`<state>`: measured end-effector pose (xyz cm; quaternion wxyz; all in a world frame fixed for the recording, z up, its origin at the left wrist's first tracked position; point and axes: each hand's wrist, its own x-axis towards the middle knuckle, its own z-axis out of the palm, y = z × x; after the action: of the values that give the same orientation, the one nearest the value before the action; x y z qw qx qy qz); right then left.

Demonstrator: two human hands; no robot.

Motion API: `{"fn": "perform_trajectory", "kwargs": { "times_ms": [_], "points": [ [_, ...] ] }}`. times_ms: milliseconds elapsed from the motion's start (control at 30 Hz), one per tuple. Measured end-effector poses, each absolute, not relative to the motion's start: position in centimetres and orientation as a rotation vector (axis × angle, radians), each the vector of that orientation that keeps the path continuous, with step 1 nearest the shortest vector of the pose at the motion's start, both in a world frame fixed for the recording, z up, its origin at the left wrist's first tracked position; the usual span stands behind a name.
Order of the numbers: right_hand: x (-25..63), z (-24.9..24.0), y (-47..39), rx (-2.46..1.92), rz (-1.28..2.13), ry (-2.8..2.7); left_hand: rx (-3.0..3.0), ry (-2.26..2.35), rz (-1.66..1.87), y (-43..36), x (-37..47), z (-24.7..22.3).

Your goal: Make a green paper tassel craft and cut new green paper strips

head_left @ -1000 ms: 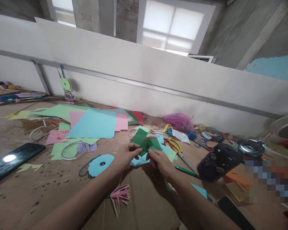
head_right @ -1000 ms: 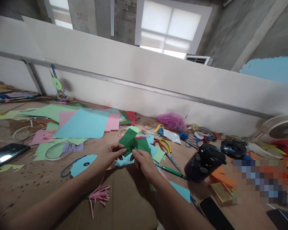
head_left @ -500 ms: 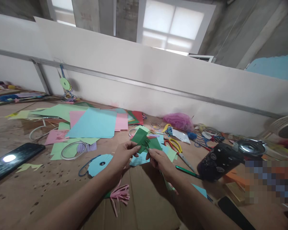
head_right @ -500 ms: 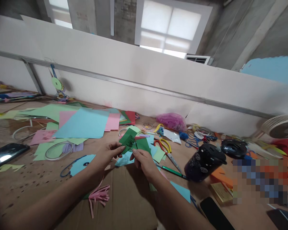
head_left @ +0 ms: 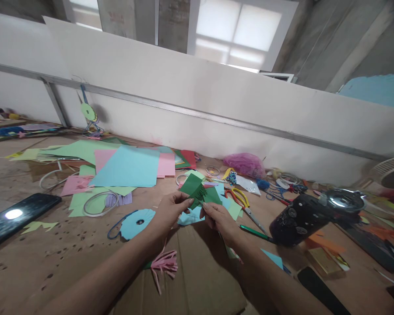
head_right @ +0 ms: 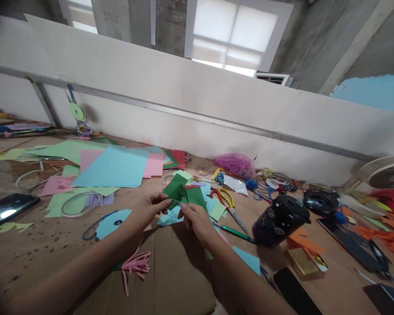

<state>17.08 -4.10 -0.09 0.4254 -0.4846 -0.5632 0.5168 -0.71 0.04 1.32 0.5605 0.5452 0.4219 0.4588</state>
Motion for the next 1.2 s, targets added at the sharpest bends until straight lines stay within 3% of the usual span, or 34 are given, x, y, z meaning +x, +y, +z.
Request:
{"fn": "perform_trajectory", "kwargs": {
  "times_ms": [1200],
  "points": [
    [17.0, 0.1, -4.2, -1.202, 1.308, -1.364, 1.272, 0.983, 0.995, 0.6, -0.9, 0.7]
  ]
}}
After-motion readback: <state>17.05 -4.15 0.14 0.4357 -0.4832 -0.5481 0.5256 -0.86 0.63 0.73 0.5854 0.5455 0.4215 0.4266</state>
